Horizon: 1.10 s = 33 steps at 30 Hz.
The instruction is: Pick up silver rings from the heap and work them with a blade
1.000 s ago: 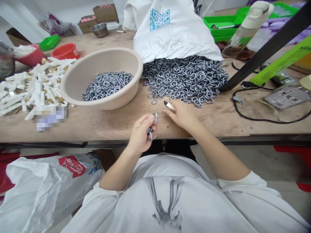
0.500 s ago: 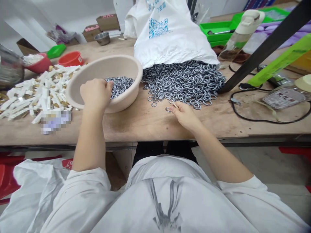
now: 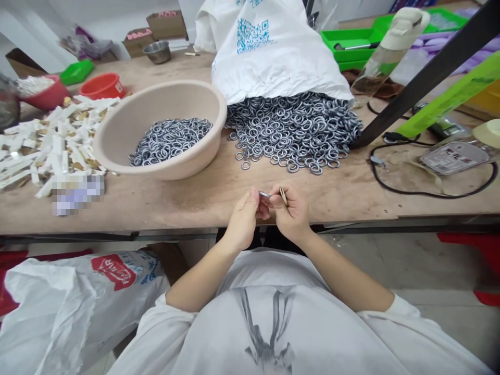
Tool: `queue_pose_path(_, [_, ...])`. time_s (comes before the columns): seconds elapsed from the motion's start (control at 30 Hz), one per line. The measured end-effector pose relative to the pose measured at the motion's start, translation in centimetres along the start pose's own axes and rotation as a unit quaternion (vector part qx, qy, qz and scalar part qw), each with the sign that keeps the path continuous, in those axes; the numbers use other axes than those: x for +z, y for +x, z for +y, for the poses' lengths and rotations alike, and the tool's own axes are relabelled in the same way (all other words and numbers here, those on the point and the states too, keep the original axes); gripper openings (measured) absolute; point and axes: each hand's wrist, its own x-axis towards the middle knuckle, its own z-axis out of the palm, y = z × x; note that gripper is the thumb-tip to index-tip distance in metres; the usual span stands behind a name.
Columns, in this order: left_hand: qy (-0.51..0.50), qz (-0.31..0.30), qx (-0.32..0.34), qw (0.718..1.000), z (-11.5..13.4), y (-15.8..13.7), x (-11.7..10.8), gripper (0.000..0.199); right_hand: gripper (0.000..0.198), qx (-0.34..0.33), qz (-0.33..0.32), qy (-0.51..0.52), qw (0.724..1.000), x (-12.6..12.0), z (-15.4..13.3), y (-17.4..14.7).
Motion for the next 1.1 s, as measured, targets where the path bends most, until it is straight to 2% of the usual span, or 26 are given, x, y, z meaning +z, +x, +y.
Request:
queue_pose_path(0.1, [-0.067, 0.005, -0.042, 0.997, 0.4, 0.3, -0.2, 0.042, 0.034, -0.065, 0.044, -0.061, 0.995, 0.0, 0.4, -0.3])
queue_pose_path(0.2, [-0.09, -0.003, -0.055, 0.994, 1.3, 0.4, -0.8, 0.04, 0.029, -0.038, 0.038, -0.017, 0.998, -0.2, 0.7, -0.3])
queue_pose_path(0.3, [-0.065, -0.024, -0.057, 0.996, 1.6, 0.4, -1.3, 0.04, 0.042, 0.008, -0.001, 0.025, 1.0, -0.8, 0.5, 0.1])
queue_pose_path(0.4, [-0.049, -0.053, -0.078, 0.994, 1.4, 0.3, -1.5, 0.043, 0.048, -0.013, -0.057, 0.014, 0.998, -1.4, -0.2, 0.7])
queue_pose_path(0.5, [-0.064, -0.068, -0.093, 0.991, 1.0, 0.2, -1.4, 0.045, 0.04, -0.033, -0.048, 0.008, 0.998, -1.4, -0.7, 1.0])
queue_pose_path(0.6, [-0.084, -0.07, -0.087, 0.99, 0.9, 0.0, -1.3, 0.043, 0.036, -0.015, -0.029, 0.006, 0.999, -1.2, -0.9, 1.0])
queue_pose_path(0.67, [-0.099, -0.062, -0.083, 0.99, 1.0, -0.1, -1.2, 0.043, 0.039, -0.009, -0.027, -0.024, 0.999, -1.3, -1.0, 0.8])
queue_pose_path(0.73, [-0.113, -0.044, -0.086, 0.989, 1.2, -0.1, -1.1, 0.045, 0.041, -0.031, -0.042, -0.09, 0.995, -1.4, -1.2, 0.6])
queue_pose_path(0.87, [-0.128, -0.013, -0.096, 0.987, 1.4, -0.2, -1.1, 0.049, 0.045, -0.091, -0.09, -0.22, 0.967, -1.7, -1.8, 0.3])
queue_pose_path(1.1, [-0.127, -0.01, -0.1, 0.987, 1.4, -0.1, -1.2, 0.05, 0.044, -0.095, -0.133, -0.265, 0.95, -1.9, -2.3, 0.4])
